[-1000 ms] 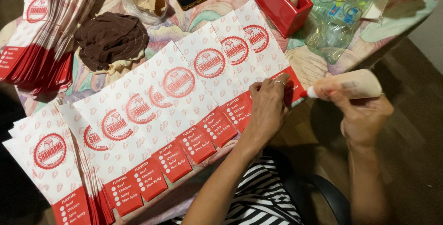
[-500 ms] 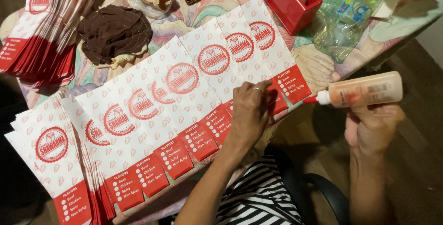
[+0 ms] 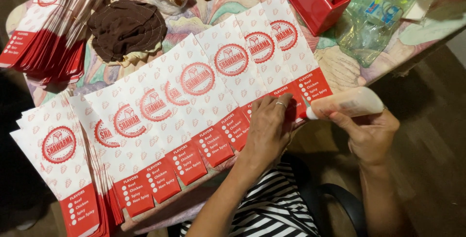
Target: The person organizes paper shawarma sleeves on a table and applies glue to the edges from a bottle.
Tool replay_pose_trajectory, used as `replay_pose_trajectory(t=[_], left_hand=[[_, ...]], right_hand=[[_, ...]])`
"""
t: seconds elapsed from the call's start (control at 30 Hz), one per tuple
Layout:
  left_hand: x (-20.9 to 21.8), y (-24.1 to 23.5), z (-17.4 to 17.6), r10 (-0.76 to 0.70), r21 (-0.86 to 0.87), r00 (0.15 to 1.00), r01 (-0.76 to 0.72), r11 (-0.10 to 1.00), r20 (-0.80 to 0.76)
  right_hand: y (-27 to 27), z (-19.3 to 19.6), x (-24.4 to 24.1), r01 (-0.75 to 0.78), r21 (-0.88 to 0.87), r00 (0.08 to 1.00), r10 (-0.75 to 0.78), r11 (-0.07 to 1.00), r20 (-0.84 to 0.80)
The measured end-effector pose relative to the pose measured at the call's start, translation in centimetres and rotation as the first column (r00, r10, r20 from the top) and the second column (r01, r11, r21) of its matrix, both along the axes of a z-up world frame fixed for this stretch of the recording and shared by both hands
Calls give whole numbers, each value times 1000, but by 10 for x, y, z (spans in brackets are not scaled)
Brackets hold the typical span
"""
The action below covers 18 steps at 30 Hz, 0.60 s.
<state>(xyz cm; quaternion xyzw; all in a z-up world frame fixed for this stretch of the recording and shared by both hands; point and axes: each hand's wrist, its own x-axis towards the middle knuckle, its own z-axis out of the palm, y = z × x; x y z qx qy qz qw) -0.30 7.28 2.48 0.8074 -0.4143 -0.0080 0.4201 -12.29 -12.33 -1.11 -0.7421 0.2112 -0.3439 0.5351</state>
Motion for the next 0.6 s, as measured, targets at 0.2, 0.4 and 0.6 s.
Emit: replay_pose_trajectory(t=[0.2,0.4,0.6], left_hand=[[-2,-2,-2,29,135,996,-40,990,80],[-2,-1,-5,32,94,996,-40,995,78],[-3,-1,-5,53,67,994,-59,996,94]], right_hand=[[18,8,2,-93,-91,992,84,992,-96],[-12,-12,-5,82,-96,997,-81,992,13],[19,4,3,-65,75,996,69,995,-49]])
